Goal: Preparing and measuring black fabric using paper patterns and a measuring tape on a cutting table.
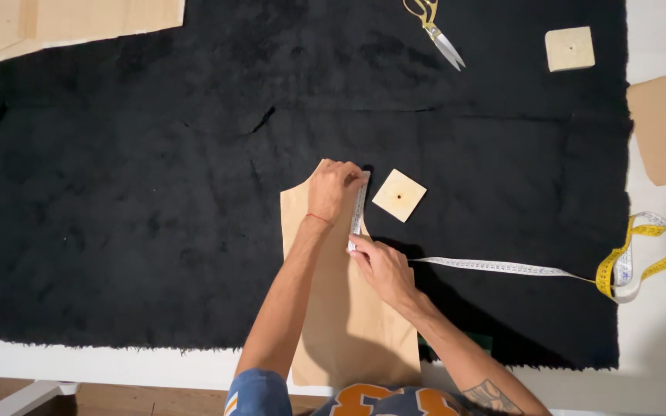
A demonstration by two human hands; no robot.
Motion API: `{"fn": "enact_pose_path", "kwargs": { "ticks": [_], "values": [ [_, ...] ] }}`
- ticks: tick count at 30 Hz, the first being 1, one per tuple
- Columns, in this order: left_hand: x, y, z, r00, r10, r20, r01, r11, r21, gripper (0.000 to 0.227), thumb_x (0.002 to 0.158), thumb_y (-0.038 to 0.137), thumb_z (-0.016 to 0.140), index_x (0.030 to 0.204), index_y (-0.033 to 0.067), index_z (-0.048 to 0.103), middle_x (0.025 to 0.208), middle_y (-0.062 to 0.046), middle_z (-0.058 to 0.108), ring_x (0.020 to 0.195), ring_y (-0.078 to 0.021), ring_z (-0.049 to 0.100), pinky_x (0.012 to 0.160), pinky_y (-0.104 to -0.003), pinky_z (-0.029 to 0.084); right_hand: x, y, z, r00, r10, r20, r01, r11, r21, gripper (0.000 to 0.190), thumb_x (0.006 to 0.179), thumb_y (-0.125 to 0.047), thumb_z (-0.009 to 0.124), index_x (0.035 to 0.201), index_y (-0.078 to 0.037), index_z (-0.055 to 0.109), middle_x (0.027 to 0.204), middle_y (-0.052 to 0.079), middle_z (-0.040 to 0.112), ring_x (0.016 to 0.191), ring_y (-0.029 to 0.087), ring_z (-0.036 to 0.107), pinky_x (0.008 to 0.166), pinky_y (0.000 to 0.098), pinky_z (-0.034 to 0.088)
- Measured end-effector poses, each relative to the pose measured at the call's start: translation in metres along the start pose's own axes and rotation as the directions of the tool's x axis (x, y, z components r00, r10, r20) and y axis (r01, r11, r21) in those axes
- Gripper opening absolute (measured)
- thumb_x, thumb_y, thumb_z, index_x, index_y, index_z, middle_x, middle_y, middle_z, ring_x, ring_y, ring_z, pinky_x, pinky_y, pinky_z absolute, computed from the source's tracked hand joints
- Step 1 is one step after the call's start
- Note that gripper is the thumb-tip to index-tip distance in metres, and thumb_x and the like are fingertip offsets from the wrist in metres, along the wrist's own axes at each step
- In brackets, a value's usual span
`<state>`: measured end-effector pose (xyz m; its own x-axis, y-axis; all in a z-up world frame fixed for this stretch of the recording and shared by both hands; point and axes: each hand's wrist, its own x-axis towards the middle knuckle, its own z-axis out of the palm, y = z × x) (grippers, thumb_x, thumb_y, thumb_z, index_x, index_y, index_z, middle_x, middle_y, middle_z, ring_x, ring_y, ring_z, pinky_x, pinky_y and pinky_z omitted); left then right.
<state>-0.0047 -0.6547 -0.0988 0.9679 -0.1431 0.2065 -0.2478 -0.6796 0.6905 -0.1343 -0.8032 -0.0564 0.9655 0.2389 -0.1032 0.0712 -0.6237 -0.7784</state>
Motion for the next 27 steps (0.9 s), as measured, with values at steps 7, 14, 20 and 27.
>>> {"fn": "enact_pose_path", "kwargs": {
  "ticks": [7, 14, 20, 27],
  "values": [
    [-0.010, -0.002, -0.012, 0.975, 0.222, 0.005, -0.221, 0.968, 0.122, 0.016, 0.084, 0.023, 0.081, 0.096, 0.0137, 0.079, 0.098, 0.001, 0.068, 0.095, -0.0233, 0.060, 0.087, -0.037, 0.051, 0.002, 0.006, 0.002, 1.000, 0.003, 0.014, -0.004, 0.998, 0.059, 0.027, 0.094, -0.020, 0.069, 0.116, -0.005, 0.072, 0.088, 0.018, 0.075, 0.079, 0.036, 0.072, 0.068, 0.0446, 0.056],
    [-0.021, 0.019, -0.042, 0.933, 0.329, 0.145, -0.352, 0.916, 0.193, 0.047, 0.076, 0.026, 0.082, 0.118, 0.0097, 0.069, 0.116, -0.005, 0.065, 0.108, -0.0271, 0.058, 0.091, -0.041, 0.045, -0.004, 0.007, -0.009, 0.996, 0.072, 0.051, -0.077, 0.993, 0.094, 0.030, 0.091, -0.017, 0.072, 0.117, -0.004, 0.071, 0.084, 0.019, 0.074, 0.073, 0.035, 0.073, 0.064, 0.0427, 0.057],
    [-0.069, 0.010, -0.022, 0.909, 0.368, 0.196, -0.398, 0.907, 0.138, 0.024, 0.084, 0.017, 0.078, 0.106, 0.0095, 0.071, 0.108, -0.005, 0.067, 0.105, -0.0243, 0.064, 0.090, -0.038, 0.050, -0.006, 0.016, -0.010, 0.977, 0.175, 0.124, -0.198, 0.958, 0.207, 0.024, 0.095, -0.014, 0.068, 0.116, -0.003, 0.068, 0.081, 0.011, 0.075, 0.064, 0.026, 0.075, 0.059, 0.0366, 0.057],
    [-0.091, 0.031, -0.040, 0.899, 0.420, 0.125, -0.430, 0.900, 0.067, 0.019, 0.081, 0.017, 0.075, 0.098, 0.0085, 0.073, 0.114, -0.005, 0.071, 0.109, -0.0224, 0.068, 0.094, -0.037, 0.051, -0.018, 0.008, -0.043, 0.965, 0.188, 0.184, -0.215, 0.967, 0.136, 0.031, 0.092, -0.013, 0.068, 0.122, -0.005, 0.068, 0.078, 0.012, 0.074, 0.061, 0.019, 0.073, 0.057, 0.0324, 0.056]
  ]
}}
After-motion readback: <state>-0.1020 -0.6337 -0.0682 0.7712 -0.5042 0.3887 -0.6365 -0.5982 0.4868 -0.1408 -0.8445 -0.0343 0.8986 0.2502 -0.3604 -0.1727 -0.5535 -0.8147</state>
